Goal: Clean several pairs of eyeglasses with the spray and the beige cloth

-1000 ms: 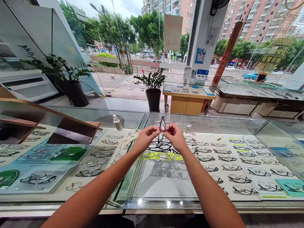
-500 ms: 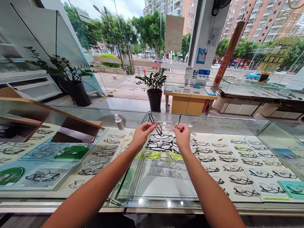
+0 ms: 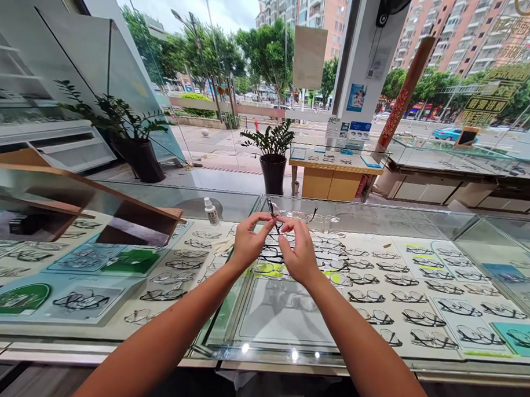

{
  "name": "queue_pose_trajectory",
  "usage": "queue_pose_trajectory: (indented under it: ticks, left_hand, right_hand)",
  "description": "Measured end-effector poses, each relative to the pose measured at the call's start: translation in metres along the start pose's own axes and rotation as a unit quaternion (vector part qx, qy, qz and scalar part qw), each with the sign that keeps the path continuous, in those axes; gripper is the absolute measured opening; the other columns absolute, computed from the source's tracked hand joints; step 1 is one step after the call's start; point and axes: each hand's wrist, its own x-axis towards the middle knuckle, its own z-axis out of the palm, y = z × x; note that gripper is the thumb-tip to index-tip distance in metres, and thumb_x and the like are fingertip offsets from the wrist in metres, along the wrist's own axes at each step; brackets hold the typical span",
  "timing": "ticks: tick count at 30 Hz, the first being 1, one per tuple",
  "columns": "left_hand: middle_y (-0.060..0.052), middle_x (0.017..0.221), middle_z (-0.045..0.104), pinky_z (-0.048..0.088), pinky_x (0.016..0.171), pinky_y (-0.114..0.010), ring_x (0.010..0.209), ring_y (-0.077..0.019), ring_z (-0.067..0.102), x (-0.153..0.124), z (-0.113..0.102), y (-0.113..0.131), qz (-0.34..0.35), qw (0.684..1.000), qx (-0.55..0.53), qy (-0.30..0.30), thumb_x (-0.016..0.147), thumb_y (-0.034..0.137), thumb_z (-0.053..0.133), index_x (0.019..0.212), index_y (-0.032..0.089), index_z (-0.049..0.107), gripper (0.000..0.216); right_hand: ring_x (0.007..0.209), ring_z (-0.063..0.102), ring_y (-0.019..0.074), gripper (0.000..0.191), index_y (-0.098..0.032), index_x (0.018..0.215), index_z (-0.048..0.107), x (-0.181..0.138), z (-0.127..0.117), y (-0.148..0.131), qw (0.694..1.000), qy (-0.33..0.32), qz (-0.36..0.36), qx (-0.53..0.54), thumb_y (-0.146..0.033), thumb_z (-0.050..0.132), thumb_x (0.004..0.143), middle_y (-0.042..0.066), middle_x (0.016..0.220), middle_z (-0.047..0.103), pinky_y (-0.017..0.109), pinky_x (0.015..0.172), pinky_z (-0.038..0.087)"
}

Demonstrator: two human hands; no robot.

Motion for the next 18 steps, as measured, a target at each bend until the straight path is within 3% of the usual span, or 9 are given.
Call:
queue_pose_trajectory:
  ticks: [7, 14, 18]
  left_hand:
    - [-0.008, 0.104, 0.077, 0.052, 0.099, -0.039, 0.104, -0.0255, 0.071, 0.0, -0.001, -0.003, 0.036, 0.999, 0.017, -0.012, 0.097, 0.039, 0.068, 0.093, 0.023, 0.072, 0.017]
    - [-0.008, 0.098, 0.074, 0.049, 0.093, -0.038, 0.098, -0.0253, 0.068, 0.0, -0.003, -0.003, 0.065, 0.985, 0.098, -0.127, 0.099, 0.034, 0.062, 0.091, 0.023, 0.067, 0.015]
    - [-0.007, 0.099, 0.074, 0.048, 0.093, -0.037, 0.098, -0.0247, 0.067, 0.0, -0.003, -0.003, 0.069, 0.984, 0.092, -0.136, 0.1, 0.033, 0.061, 0.091, 0.023, 0.067, 0.015]
  right_hand:
    - [0.142, 0.054, 0.0301, 0.008, -0.027, 0.106, 0.052, -0.003, 0.002, 0.001, 0.999, 0.019, 0.006, -0.035, -0.026, 0.055, 0.098, 0.013, 0.155, 0.06, 0.051, 0.114, 0.039]
    - [0.117, 0.06, 0.0301, 0.018, -0.025, 0.109, 0.058, 0.009, -0.021, 0.005, 0.988, 0.114, -0.001, -0.103, -0.032, 0.062, 0.093, 0.015, 0.153, 0.06, 0.051, 0.103, 0.046]
    - [0.115, 0.06, 0.0296, 0.023, -0.024, 0.113, 0.059, 0.01, -0.024, 0.007, 0.985, 0.131, -0.012, -0.112, -0.032, 0.063, 0.092, 0.015, 0.155, 0.059, 0.051, 0.102, 0.047]
